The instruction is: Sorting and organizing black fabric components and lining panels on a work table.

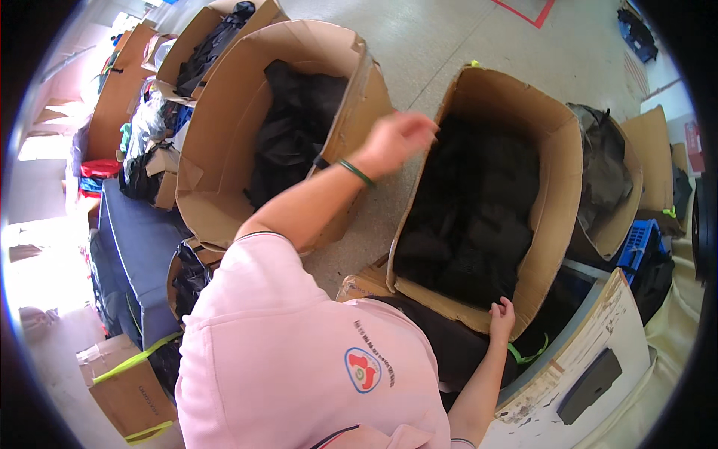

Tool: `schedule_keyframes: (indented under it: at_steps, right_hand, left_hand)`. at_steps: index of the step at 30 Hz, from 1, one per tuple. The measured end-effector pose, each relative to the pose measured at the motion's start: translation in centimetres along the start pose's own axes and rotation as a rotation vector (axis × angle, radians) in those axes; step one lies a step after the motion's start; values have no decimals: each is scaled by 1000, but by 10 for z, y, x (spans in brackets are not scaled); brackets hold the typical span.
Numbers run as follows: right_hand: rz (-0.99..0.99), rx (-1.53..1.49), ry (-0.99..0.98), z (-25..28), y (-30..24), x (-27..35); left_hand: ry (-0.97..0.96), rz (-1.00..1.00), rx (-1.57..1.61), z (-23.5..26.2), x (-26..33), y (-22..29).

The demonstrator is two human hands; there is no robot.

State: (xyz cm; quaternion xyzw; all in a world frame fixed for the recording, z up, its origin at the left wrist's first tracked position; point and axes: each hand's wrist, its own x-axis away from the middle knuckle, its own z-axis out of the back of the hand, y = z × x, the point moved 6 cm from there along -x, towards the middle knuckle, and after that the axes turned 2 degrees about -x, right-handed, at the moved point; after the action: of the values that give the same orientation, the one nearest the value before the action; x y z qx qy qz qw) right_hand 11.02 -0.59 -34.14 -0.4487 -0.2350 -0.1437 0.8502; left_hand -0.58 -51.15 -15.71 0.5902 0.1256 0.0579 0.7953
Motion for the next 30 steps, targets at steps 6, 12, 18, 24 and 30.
schedule_keyframes:
  at_steps: [6, 12, 18, 24, 30]
  right_hand:
    - [27, 87, 31, 5, -22, 19]
    - [-7, 249, 59, -1, -38, 44]
    - [-26, 475, 119, -4, -54, 83]
    - [-106, 609, 4, -53, -102, 78]
    - [-229, 630, 39, -48, -117, 95]
  left_hand:
    - [625, 510, -128, 264, 38, -217]
    - [687, 1074, -168, 286, 180, -367]
    - [419, 1317, -328, 220, 132, -397]
    - [24, 1020, -759, 187, 61, -532]
    - [-39, 801, -677, 171, 97, -558]
